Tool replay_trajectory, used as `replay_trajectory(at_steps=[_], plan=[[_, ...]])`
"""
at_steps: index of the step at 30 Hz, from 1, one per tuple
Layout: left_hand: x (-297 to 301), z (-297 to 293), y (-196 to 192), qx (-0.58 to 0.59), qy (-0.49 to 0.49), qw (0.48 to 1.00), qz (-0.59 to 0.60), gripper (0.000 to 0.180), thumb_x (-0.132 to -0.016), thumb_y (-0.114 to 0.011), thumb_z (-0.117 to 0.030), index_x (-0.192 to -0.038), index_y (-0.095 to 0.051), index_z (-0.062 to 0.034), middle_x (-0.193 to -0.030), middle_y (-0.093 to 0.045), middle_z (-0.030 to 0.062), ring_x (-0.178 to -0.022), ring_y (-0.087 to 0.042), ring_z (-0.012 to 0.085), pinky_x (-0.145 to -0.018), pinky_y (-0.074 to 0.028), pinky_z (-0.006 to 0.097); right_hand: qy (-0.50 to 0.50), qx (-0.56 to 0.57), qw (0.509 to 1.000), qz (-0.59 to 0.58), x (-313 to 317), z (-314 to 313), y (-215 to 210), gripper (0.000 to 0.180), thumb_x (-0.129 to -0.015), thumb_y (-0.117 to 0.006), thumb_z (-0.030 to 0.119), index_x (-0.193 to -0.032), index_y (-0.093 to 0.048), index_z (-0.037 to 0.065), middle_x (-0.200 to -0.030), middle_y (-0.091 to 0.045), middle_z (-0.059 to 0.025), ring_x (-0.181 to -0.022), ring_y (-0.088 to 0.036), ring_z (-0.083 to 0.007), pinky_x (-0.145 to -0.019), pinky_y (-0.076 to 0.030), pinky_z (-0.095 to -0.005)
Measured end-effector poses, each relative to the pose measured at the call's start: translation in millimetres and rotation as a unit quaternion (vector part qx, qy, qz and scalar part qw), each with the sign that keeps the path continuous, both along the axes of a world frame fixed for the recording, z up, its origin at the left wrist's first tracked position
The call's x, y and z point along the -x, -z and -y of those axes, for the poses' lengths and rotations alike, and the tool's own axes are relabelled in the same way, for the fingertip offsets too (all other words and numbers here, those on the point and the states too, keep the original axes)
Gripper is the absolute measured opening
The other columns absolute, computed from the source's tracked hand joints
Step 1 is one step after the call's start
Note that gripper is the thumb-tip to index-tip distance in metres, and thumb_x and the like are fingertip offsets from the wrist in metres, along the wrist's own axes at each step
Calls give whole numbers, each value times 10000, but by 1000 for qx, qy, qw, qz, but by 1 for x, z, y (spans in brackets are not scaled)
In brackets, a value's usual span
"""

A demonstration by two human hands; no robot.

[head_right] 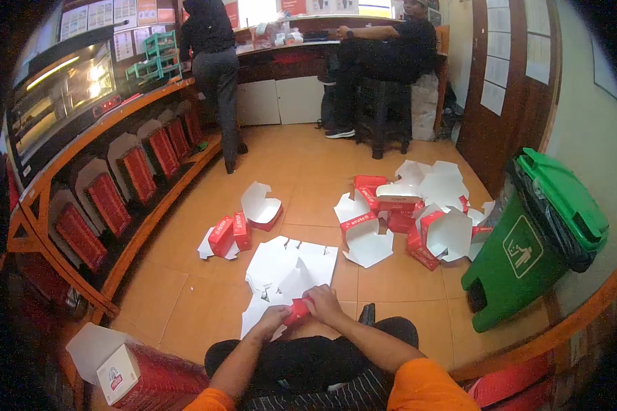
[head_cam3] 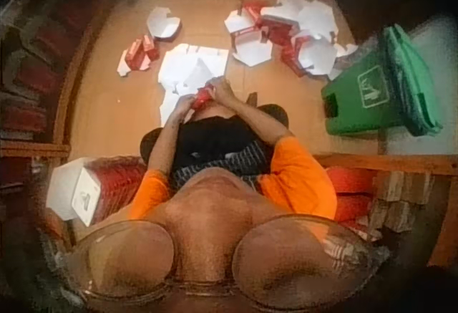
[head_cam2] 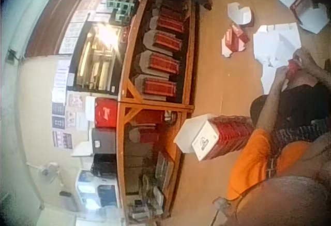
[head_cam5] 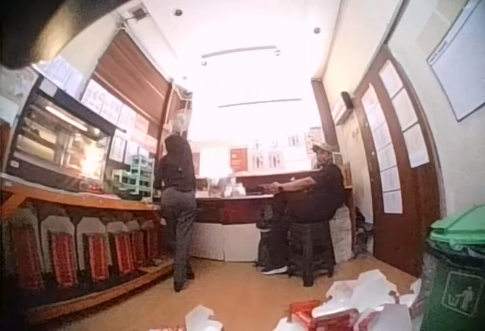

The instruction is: The person sits on the floor and assembles red and white cardboard food boxes by folding the flaps and interlocking the sides. They handle the boxes one at a time, stacking the finished units into a pile.

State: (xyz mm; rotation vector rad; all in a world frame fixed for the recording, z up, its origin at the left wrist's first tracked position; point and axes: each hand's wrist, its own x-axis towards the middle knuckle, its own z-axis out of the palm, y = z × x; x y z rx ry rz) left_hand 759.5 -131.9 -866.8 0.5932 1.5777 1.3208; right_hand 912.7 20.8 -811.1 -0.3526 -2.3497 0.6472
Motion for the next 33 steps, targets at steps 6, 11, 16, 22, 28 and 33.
replay_trajectory(at_steps=[6, 11, 16, 22, 28, 33], plan=[[-12, 2, -10, -3, 5, 1000, 6, 261, -956, -565, -202, -1027, -696, 12, -813, -639, 24, -691, -540, 108, -604, -448, 272, -50, -8, 997, 65, -1, -9, 4, 102, -805, -689, 184, -891, -697, 130, -841, -640, -83, -910, -560, -309, -837, -400, -434], [-14, 6, -24, 68, 55, 990, -107, 256, -963, -572, -231, -1018, -700, -17, -784, -604, 14, -707, -521, 94, -619, -440, 260, -87, -48, 991, 88, -3, 0, 3, 73, -786, -698, 140, -850, -700, 106, -834, -633, -93, -895, -554, -314, -822, -408, -432], [-6, 7, -4, 20, 66, 996, -56, 302, -983, -542, -249, -1109, -680, -12, -926, -653, 64, -829, -549, 123, -745, -473, 309, -114, -21, 988, 104, 0, -1, 11, 77, -771, -707, 130, -841, -707, 99, -975, -592, -120, -979, -516, -325, -872, -402, -434], [-1, 9, -39, 18, 107, 993, -50, 301, -1006, -486, -231, -1120, -679, -31, -1013, -673, 91, -959, -577, 151, -892, -460, 322, -166, 18, 974, 151, -2, -2, 18, 68, -762, -730, 95, -826, -711, 87, -1173, -551, -116, -1141, -464, -329, -981, -386, -419], [14, 0, -7, -70, 27, 992, -97, 298, -997, -515, -258, -1132, -640, -22, -1044, -685, 102, -974, -618, 181, -898, -469, 326, -186, 97, 965, 157, 16, -1, 29, 89, -798, -661, 58, -874, -691, 22, -922, -638, -175, -826, -606, -365, -801, -491, -447], [-19, 7, -73, -212, -179, 808, -519, 234, -887, -596, -142, -1092, -627, -33, -1097, -625, 168, -1063, -572, 352, -943, -460, 403, -111, 109, 977, 143, 4, -10, 23, 125, -858, -599, 84, -915, -687, 16, -885, -664, -178, -846, -630, -323, -784, -500, -416]])
